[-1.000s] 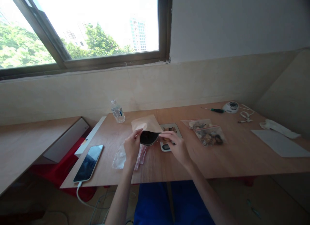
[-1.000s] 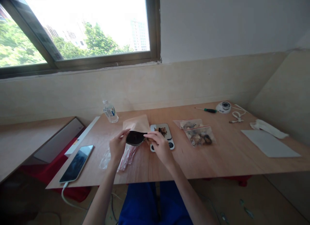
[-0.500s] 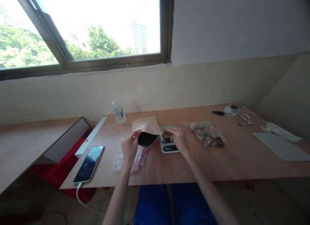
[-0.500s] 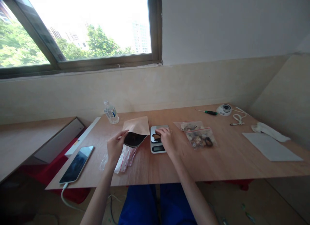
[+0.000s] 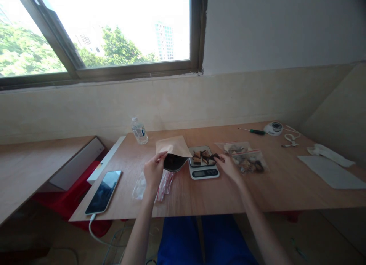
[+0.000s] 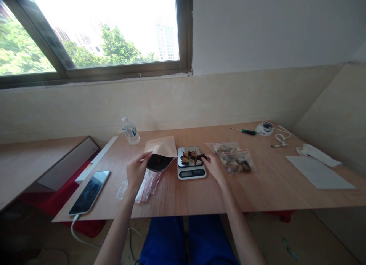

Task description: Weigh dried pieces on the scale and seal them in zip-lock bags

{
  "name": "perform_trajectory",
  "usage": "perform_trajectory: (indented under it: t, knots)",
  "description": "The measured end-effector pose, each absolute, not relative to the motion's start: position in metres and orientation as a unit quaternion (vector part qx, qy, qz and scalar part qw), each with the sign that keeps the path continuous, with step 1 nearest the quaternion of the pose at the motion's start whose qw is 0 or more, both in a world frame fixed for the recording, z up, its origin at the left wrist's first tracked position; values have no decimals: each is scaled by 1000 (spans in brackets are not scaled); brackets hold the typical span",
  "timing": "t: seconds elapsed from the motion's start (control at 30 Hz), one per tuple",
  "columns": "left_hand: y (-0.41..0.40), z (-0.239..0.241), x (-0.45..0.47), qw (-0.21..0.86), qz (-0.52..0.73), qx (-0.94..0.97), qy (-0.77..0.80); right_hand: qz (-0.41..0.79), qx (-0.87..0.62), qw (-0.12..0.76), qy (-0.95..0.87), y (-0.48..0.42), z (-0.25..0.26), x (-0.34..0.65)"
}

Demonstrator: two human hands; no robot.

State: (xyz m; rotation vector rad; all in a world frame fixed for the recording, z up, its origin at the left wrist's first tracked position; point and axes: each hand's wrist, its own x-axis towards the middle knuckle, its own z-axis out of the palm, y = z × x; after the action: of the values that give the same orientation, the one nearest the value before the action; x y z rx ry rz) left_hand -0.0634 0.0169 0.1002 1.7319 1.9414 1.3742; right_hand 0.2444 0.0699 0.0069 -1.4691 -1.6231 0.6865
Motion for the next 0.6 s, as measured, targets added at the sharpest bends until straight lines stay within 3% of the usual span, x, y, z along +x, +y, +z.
perform_trajectory:
  t: [0.17,0.27,0.6]
  knots:
    - [17,100,-63,99,465,584,658,245,-601,366,-667,75,3,248]
    - [17,100,-62,103,467,587,654,168,-617,364,-678,77,3,244]
    - [16,98,-61,107,462,587,656,16,-582,516,-628,58,26,212]
